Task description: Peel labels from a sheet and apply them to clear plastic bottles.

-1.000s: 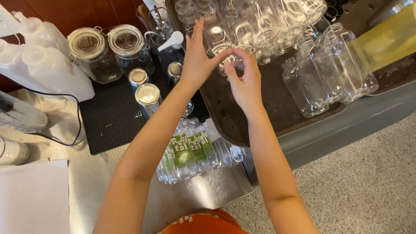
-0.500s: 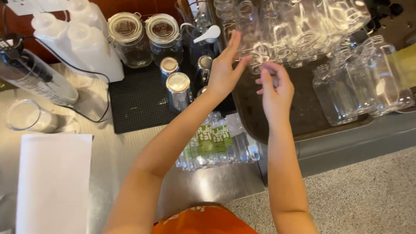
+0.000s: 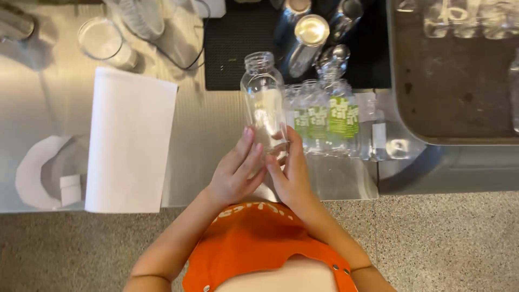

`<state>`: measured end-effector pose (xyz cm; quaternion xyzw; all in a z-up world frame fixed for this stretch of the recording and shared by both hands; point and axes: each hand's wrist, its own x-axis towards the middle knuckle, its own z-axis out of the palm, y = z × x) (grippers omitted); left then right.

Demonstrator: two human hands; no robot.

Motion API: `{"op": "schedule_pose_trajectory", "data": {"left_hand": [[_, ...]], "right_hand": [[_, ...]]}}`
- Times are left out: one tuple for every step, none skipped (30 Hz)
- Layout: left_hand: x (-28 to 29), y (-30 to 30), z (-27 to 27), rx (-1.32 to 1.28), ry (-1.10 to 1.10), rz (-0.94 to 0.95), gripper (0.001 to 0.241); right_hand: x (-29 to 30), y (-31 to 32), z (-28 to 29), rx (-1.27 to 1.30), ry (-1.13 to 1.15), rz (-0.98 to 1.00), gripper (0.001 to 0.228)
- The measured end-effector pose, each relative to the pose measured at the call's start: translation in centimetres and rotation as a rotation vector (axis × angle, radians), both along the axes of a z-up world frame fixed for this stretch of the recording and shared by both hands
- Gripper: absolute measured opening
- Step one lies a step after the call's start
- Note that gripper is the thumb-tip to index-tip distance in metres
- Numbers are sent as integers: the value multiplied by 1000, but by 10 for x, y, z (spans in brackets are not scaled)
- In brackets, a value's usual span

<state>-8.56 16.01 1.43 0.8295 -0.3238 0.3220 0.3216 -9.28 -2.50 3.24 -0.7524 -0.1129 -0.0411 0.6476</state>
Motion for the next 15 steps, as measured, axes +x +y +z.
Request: {"op": "schedule_pose_trajectory", "data": {"left_hand": [[-14,17,-6,-61,123,-42,69],[-27,32,-12,-128,240,-84,75],[-37,51,-22,-132,247,-56,75],[-46,70,-32,-79,328,75,79],[-56,89,-41,-25,409,206,83],[-59,111,-51,-27,416,221,83],[-62,131,-61,110,521,487,90],[-64,150,-72,251,621,748,98],[-67,167,-82,251,629,757,98],[-69,184,-93,321,721,886,111],[-72,200,-103,392,813,1013,125],[-71,210,-104,393,814,1012,125],[-69,220,-105,431,883,1066,135],[-66,228,-107,469,951,1115,144],[-63,234,-105,468,950,1110,144]], "right_hand": [[-6,10,-16,-39,71,39,66],[-10,18,-32,-82,137,79,64],[-13,24,-47,-84,145,106,64],[-17,31,-62,-114,221,103,61],[-21,38,-76,-145,297,100,58],[-23,43,-89,-146,303,115,58],[-25,48,-102,-175,333,82,58],[-27,52,-116,-203,363,44,59],[-27,58,-122,-204,368,55,59],[-27,65,-128,-321,304,39,59],[-26,70,-133,-437,237,24,59],[-25,78,-130,-438,238,23,59],[-24,85,-128,-431,283,4,62],[-22,90,-125,-426,327,-19,65],[-21,92,-127,-428,327,-23,65]]}}
